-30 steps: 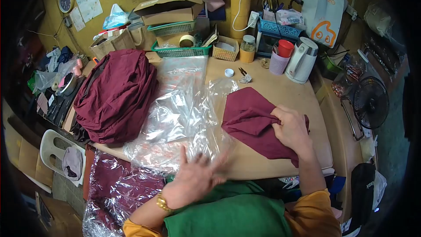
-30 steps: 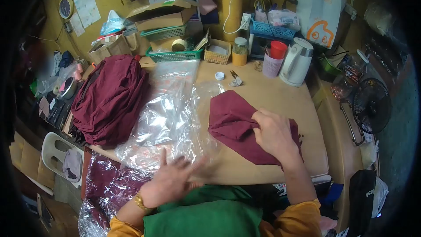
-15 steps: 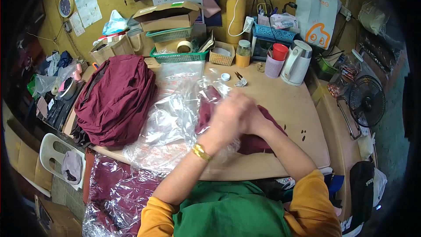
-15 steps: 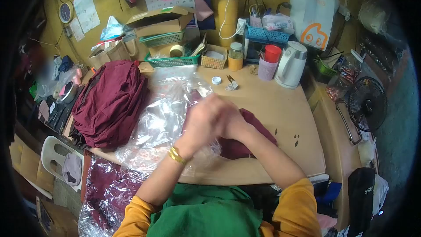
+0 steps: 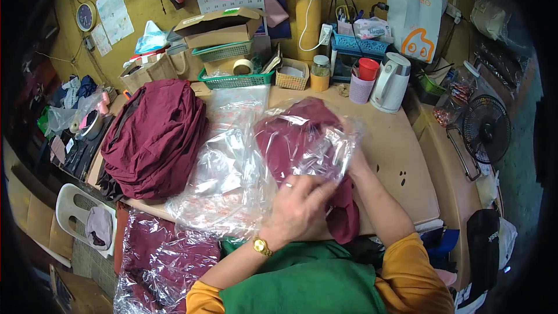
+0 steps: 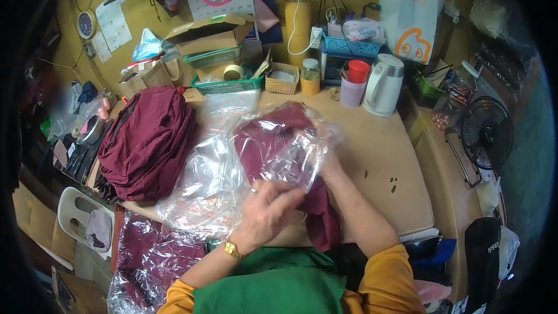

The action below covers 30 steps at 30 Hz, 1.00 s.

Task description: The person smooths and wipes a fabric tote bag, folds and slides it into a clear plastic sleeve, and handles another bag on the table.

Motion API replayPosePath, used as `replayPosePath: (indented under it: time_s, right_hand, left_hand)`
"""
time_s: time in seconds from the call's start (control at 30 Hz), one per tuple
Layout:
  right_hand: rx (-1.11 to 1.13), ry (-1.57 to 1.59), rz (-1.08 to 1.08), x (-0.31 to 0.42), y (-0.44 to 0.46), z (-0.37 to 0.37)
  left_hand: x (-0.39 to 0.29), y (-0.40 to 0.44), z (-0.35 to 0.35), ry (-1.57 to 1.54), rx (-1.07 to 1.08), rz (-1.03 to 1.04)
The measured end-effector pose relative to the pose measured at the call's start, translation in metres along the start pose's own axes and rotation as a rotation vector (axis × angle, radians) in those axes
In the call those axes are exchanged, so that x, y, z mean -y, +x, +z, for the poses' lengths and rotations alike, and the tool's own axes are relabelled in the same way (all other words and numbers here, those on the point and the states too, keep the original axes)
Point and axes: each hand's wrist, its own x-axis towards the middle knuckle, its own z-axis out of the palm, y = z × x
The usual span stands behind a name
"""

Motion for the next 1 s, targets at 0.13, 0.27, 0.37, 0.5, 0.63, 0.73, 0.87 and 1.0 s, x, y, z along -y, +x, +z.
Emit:
replayPosePath:
  time_s: [0.13,0.27,0.37,0.5,0.63,0.73,0.87,1.0]
  right_hand:
    - [-0.255,-0.833,-0.627,0.064,-0.009,-0.025]
    - [0.847,-0.181,-0.390,0.025,-0.039,-0.019]
    - [0.790,-0.472,-0.569,-0.068,-0.043,0.017]
    - [0.593,-1.179,-0.275,-0.093,-0.057,0.063]
    - [0.713,-1.031,-0.056,-0.099,-0.001,0.037]
    - [0.751,-1.076,0.093,-0.094,0.007,0.026]
    - [0.718,-1.111,0.130,-0.077,-0.011,0.043]
    - [0.928,-0.996,-0.015,-0.070,-0.007,0.036]
  left_hand:
    - [-0.027,0.020,-0.011,-0.164,-0.121,0.090]
    - [-0.022,0.021,-0.007,-0.205,-0.181,-0.004]
    - [-0.026,0.017,-0.008,-0.270,-0.040,-0.041]
    - [-0.031,-0.003,0.030,-0.666,0.198,0.056]
    - [-0.038,-0.004,0.000,-0.630,0.255,0.131]
    - [0.007,-0.020,-0.043,-0.460,0.268,-0.203]
    - [0.041,-0.073,0.023,-0.247,0.352,-0.321]
    - [0.018,-0.058,0.020,-0.401,0.322,-0.075]
